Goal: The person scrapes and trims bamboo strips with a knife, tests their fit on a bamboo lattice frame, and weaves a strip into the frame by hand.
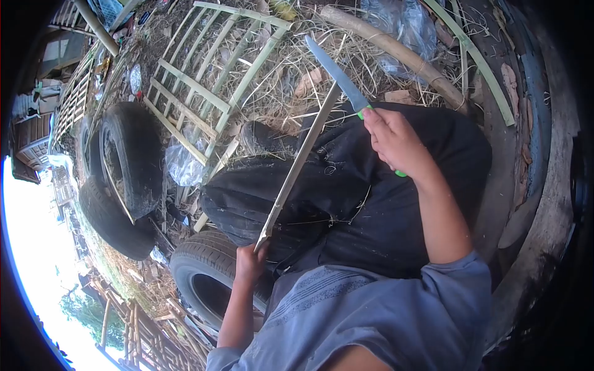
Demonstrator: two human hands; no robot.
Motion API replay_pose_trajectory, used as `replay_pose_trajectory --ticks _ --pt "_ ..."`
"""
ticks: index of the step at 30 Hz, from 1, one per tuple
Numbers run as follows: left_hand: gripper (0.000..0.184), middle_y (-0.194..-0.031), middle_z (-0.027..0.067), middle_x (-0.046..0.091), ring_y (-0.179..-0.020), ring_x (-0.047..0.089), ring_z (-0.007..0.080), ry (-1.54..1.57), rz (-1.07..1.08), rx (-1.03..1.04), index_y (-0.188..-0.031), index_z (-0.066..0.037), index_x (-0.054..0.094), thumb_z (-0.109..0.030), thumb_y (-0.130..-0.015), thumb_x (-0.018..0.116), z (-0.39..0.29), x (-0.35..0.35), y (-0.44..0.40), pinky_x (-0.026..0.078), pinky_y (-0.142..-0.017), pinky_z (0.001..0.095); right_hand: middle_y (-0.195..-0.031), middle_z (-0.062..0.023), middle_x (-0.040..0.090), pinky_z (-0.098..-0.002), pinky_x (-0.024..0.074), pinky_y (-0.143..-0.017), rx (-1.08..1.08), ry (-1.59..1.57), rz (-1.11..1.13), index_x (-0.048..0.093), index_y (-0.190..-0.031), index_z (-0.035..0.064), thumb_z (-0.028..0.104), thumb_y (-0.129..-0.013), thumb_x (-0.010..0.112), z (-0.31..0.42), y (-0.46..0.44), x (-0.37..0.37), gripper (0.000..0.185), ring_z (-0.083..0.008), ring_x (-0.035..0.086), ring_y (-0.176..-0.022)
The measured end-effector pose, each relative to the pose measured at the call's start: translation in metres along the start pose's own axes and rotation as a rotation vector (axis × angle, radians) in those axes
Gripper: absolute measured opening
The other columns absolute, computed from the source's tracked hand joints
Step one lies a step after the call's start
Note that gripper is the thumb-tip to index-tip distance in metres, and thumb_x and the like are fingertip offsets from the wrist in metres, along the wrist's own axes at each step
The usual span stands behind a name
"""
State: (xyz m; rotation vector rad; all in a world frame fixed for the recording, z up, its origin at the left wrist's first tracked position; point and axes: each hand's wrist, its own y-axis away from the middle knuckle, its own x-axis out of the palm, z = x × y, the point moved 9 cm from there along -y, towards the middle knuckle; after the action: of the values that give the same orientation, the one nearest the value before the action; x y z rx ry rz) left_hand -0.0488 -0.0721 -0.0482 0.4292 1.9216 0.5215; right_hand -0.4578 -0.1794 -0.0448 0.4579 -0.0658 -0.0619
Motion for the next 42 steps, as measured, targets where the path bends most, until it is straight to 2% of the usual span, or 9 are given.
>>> replay_pose_trajectory --ticks 6,10,12,15,20,23,26,38,42 --pt "0.022 -0.063 0.023 0.059 -0.061 0.062 0.0393 -0.017 -0.02 0.03 -0.079 0.001 0.067 -0.02 -0.085 0.067 -0.009 -0.006 0.002 0.047 -0.055 0.0415 -0.052 0.0034 0.044 -0.0263 0.0327 -0.038 0.093 -0.145 -0.216 0.049 -0.073 0.0073 0.036 -0.102 0.044 0.002 0.003 -0.032 0.041 -0.0059 0.04 -0.041" --pt "0.023 -0.065 0.0234 0.059 -0.063 0.061 0.0406 -0.035 -0.001 0.021 -0.081 -0.001 0.068 -0.023 -0.085 0.066 -0.014 -0.008 0.001 0.048 -0.057 0.0434 -0.054 0.002 0.047 -0.0282 0.0378 -0.044 0.143 0.152 0.126 0.053 -0.074 0.0066 0.035 -0.1 0.047 0.002 0.009 0.018 0.038 -0.0081 0.042 -0.044" --pt "0.024 -0.067 0.0234 0.06 -0.065 0.061 0.0411 -0.042 0.021 -0.005 -0.081 -0.001 0.069 -0.025 -0.086 0.066 -0.009 -0.007 0.0 0.048 -0.058 0.0445 -0.053 0.0029 0.046 -0.0262 0.0373 -0.04 -0.058 0.21 0.217 0.051 -0.075 0.0078 0.036 -0.1 0.046 0.0 0.004 0.037 0.038 -0.007 0.041 -0.041" --pt "0.026 -0.067 0.0236 0.06 -0.065 0.061 0.0415 -0.032 0.024 0.018 -0.081 -0.001 0.068 -0.027 -0.085 0.066 -0.009 -0.006 0.002 0.048 -0.059 0.0453 -0.051 0.0049 0.039 -0.021 0.0279 -0.028 0.076 -0.181 -0.147 0.044 -0.075 0.0118 0.039 -0.101 0.041 0.01 0.003 -0.022 0.038 -0.0029 0.036 -0.035" --pt "0.029 -0.067 0.0235 0.06 -0.065 0.061 0.0416 -0.018 0.022 -0.005 -0.078 -0.001 0.069 -0.028 -0.086 0.066 -0.002 -0.004 0.0 0.048 -0.061 0.0462 -0.052 0.0051 0.038 -0.0218 0.0288 -0.03 0.063 0.065 0.017 0.047 -0.08 0.0088 0.041 -0.102 0.04 0.0 0.004 -0.001 0.039 -0.003 0.034 -0.035" --pt "0.03 -0.057 0.0241 0.052 -0.053 0.055 0.0406 0.011 -0.019 0.099 -0.073 0.003 0.064 -0.023 -0.088 0.065 -0.016 -0.011 0.002 0.044 -0.052 0.0432 -0.053 0.0058 0.037 -0.0219 0.0279 -0.034 0.088 -0.108 -0.2 0.048 -0.078 0.0071 0.035 -0.101 0.047 0.015 0.005 -0.025 0.036 -0.0034 0.035 -0.038" --pt "0.034 -0.067 0.0241 0.06 -0.066 0.061 0.0418 -0.038 0.043 -0.029 -0.076 0.0 0.068 -0.032 -0.086 0.066 -0.004 -0.005 0.002 0.049 -0.062 0.0472 -0.053 0.0046 0.041 -0.0222 0.03 -0.033 0.135 0.191 0.215 0.049 -0.08 0.007 0.035 -0.1 0.047 -0.01 0.013 0.036 0.034 -0.0043 0.037 -0.038" --pt "0.036 -0.063 0.0236 0.059 -0.061 0.059 0.0415 -0.024 0.011 0.042 -0.072 0.001 0.067 -0.032 -0.085 0.067 -0.006 -0.007 0.001 0.048 -0.059 0.0466 -0.05 0.0043 0.037 -0.0208 0.0281 -0.031 0.102 -0.194 -0.197 0.044 -0.078 0.0109 0.039 -0.102 0.04 0.006 0.001 -0.022 0.037 -0.0034 0.034 -0.035" --pt "0.035 -0.063 0.024 0.058 -0.061 0.059 0.0419 -0.015 0.007 0.034 -0.072 0.001 0.067 -0.032 -0.084 0.068 -0.006 -0.007 0.0 0.049 -0.059 0.0467 -0.051 0.0037 0.038 -0.0207 0.0278 -0.03 0.169 0.024 0.017 0.044 -0.08 0.0104 0.04 -0.102 0.039 -0.005 0.002 0.004 0.037 -0.0043 0.034 -0.035"
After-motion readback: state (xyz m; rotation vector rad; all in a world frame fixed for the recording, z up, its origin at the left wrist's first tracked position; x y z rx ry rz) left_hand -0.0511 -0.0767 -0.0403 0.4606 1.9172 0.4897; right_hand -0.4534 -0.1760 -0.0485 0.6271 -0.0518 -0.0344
